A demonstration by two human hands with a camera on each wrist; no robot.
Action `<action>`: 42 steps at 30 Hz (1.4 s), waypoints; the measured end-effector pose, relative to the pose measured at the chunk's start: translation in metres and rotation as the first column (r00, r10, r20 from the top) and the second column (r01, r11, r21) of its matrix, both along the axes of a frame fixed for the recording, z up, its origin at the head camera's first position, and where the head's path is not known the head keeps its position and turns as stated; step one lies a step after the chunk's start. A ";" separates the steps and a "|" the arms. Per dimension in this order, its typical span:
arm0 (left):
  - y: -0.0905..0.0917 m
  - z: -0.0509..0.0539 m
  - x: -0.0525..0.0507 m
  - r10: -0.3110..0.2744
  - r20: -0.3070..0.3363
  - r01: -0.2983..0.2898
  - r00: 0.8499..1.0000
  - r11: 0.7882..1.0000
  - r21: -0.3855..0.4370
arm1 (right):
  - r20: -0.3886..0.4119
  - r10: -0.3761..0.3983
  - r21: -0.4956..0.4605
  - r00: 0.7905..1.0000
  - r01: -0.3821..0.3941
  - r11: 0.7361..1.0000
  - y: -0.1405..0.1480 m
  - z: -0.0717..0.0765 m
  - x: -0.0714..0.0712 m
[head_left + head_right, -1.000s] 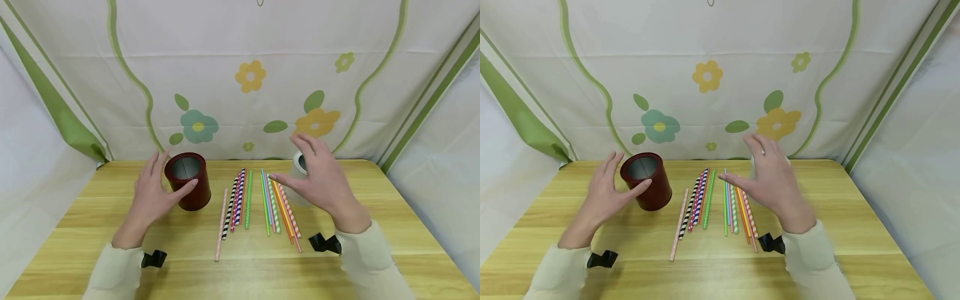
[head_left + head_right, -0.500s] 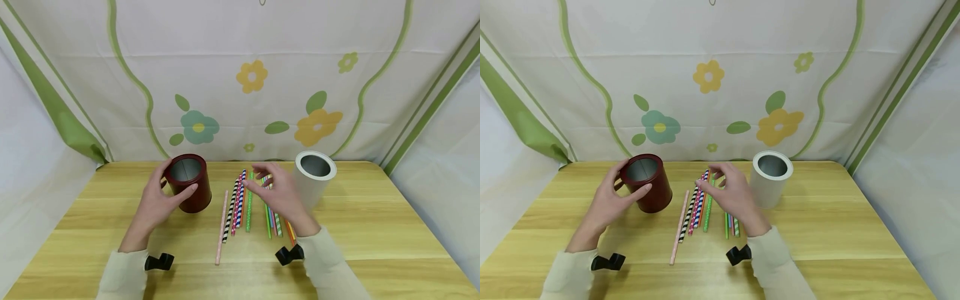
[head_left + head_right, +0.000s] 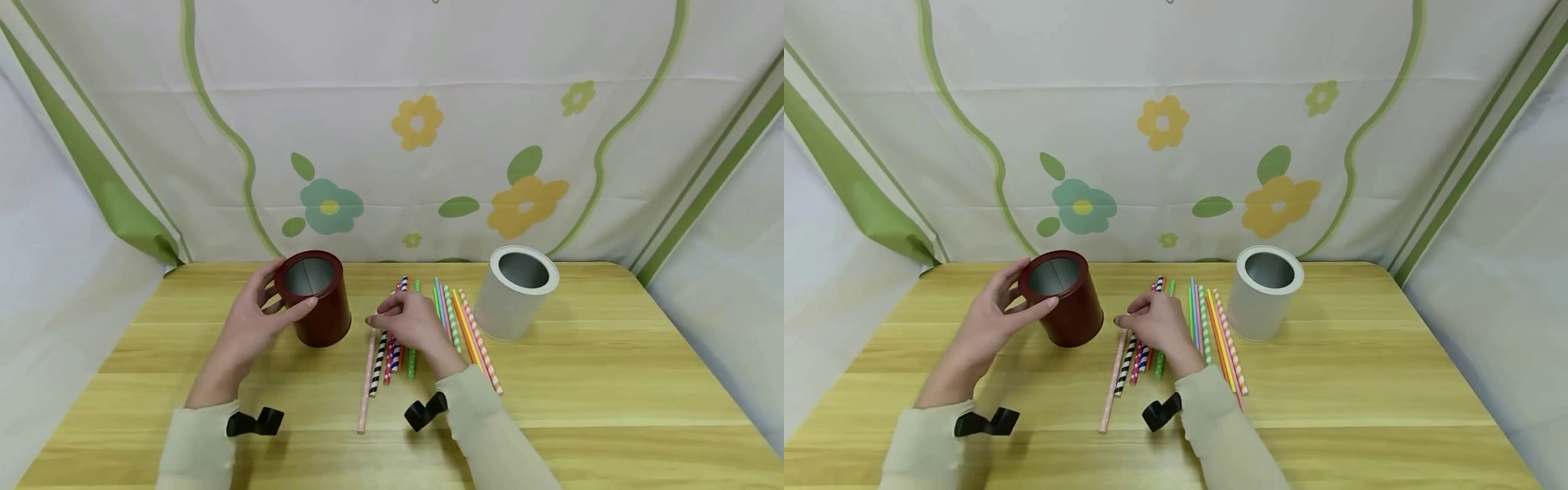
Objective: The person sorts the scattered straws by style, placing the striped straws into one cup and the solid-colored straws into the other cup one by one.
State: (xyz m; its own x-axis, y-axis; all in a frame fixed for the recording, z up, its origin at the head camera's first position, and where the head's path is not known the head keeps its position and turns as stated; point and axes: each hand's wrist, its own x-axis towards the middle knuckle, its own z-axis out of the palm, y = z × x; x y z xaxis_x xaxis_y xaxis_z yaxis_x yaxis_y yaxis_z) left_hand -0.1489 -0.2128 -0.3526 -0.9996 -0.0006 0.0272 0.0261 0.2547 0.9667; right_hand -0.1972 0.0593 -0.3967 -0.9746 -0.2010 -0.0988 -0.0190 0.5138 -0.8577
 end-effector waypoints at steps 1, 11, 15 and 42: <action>-0.002 0.001 0.000 -0.004 0.009 0.004 1.000 1.000 0.007 | 0.009 -0.002 0.012 1.000 0.001 1.000 -0.002 -0.001 -0.001; -0.014 -0.002 -0.003 -0.036 0.029 0.034 0.999 0.996 0.076 | -0.022 -0.064 0.218 0.998 0.067 0.974 -0.015 -0.003 -0.007; -0.017 -0.005 -0.006 -0.053 0.017 0.051 0.998 0.995 0.085 | -0.044 -0.084 0.252 0.996 0.092 0.963 -0.016 -0.004 -0.009; -0.023 -0.014 -0.010 -0.109 -0.052 0.112 0.993 0.992 0.066 | -0.043 -0.120 0.353 0.992 0.127 0.927 -0.023 -0.013 -0.009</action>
State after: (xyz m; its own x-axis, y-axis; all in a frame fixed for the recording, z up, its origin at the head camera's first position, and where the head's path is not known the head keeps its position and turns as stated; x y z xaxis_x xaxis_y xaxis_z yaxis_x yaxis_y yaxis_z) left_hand -0.1592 -0.2362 -0.3664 -0.9912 0.1060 0.0788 0.0971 0.1805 0.9788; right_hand -0.2059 0.0359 -0.4100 -0.9920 -0.0345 -0.1210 0.0483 0.7835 -0.6195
